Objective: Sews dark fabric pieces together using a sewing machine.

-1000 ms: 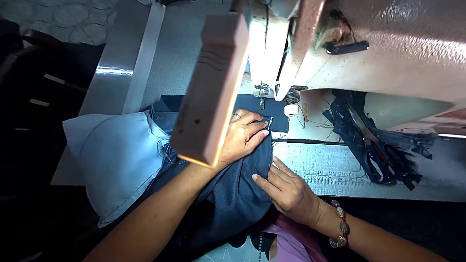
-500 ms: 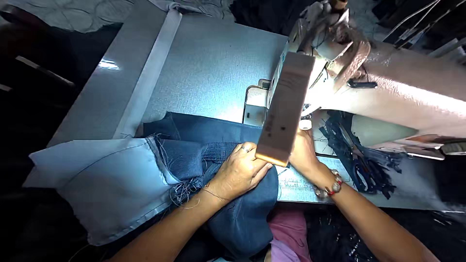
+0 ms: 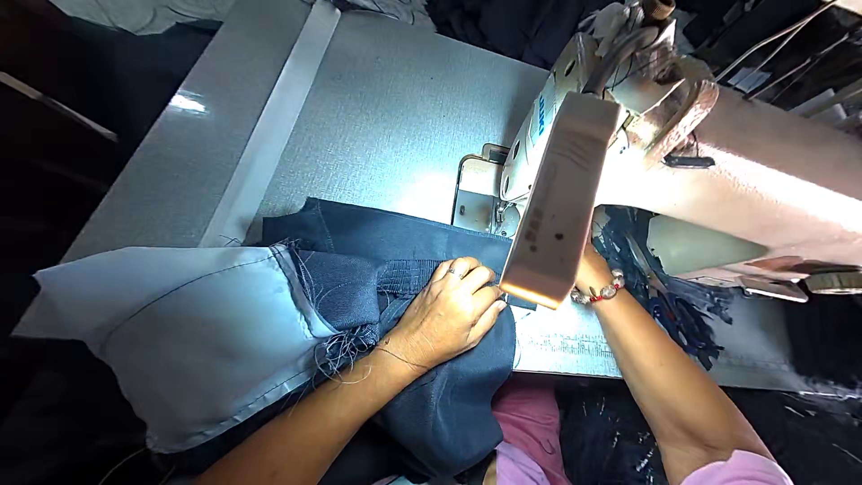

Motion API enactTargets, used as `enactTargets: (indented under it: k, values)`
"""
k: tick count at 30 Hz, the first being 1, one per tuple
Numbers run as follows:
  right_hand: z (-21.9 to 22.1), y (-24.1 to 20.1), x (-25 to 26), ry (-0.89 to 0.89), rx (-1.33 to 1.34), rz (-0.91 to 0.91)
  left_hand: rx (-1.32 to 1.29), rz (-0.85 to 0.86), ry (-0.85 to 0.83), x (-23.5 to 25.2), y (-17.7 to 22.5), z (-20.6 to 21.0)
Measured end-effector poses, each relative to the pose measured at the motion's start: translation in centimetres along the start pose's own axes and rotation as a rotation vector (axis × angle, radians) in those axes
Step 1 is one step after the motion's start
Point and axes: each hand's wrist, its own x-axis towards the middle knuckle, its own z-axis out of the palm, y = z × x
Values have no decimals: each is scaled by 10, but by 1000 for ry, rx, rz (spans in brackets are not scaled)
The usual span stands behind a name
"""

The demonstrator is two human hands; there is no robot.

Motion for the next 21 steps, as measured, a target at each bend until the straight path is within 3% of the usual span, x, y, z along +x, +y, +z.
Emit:
enactTargets:
  k: [4, 8, 11, 14, 17, 21]
  values:
    - [-1, -17, -14, 163, 15, -400, 73, -15, 27, -1, 2, -3]
    - [-2, -32, -25, 20, -105, -365, 96, -5, 36, -1, 2, -3]
    - [-15, -43, -30, -91, -46, -282, 101, -1, 35, -1, 1, -4]
    - [-24, -45, -33, -127, -25, -381, 120, -6, 17, 1, -2, -5]
    - [-11, -33, -30, 59, -173, -623, 144, -15, 11, 7, -7, -4]
    - [11, -19, -20, 278, -268, -740, 231, 12, 34, 16, -19, 0]
